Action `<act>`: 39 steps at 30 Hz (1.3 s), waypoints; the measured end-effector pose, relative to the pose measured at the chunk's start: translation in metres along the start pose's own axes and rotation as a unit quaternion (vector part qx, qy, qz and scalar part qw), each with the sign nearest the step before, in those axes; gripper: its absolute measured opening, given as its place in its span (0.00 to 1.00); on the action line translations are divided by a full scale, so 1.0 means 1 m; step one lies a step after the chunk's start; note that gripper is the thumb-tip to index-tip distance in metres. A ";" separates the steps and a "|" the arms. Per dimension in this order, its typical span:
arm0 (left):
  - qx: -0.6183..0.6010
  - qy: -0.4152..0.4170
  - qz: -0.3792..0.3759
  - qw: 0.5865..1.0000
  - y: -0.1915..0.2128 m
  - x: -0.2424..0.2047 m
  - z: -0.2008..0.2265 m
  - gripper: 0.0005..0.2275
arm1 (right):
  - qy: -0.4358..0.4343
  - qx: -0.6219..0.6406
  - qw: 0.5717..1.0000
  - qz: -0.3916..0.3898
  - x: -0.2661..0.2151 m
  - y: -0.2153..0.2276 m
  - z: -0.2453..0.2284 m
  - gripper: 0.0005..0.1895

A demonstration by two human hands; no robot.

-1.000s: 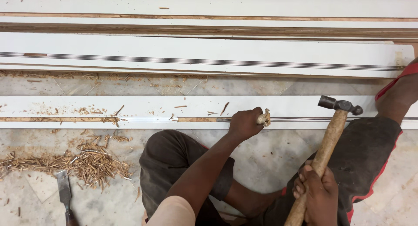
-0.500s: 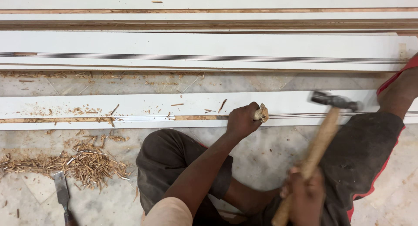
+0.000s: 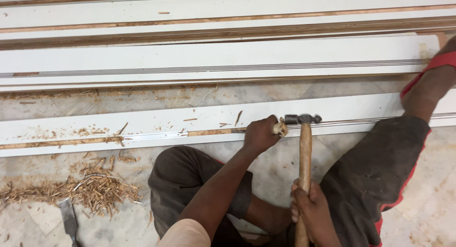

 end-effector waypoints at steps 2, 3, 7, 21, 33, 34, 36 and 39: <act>-0.006 -0.007 0.003 1.000 0.003 -0.003 0.002 0.14 | -0.014 0.040 0.999 -0.004 -0.002 0.018 0.000 0.07; -0.013 -0.007 0.005 1.000 0.005 -0.002 0.002 0.14 | -0.021 0.059 0.998 -0.007 -0.003 0.027 -0.002 0.07; -0.023 0.001 0.006 1.000 0.009 0.000 0.001 0.13 | 0.124 0.142 0.981 0.052 -0.006 0.054 -0.033 0.07; 0.114 -0.040 -0.056 0.991 0.029 -0.035 -0.056 0.14 | -0.027 0.080 0.996 -0.020 0.016 -0.001 0.008 0.07; 0.247 -0.005 -0.137 0.959 0.151 -0.049 -0.164 0.09 | -0.057 0.063 0.996 0.002 0.024 0.005 0.028 0.10; 0.271 0.019 -0.151 0.951 0.168 -0.062 -0.181 0.10 | -0.062 0.057 0.996 0.000 0.025 0.004 0.029 0.10; 0.316 0.038 -0.151 0.936 0.199 -0.096 -0.202 0.13 | -0.071 0.044 0.996 -0.001 0.027 0.001 0.032 0.11; 0.308 0.102 -0.164 0.931 0.220 -0.141 -0.224 0.19 | -0.073 0.025 0.997 -0.002 0.030 -0.004 0.034 0.11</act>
Point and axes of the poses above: each hand's wrist, its own x-axis towards the middle knuckle, its own y-axis out of the back of the hand, z = x × y, the point moved 9 cm from there along x, towards the middle knuckle, and after that the axes turned 5 degrees about -y, right-handed, at the moved point
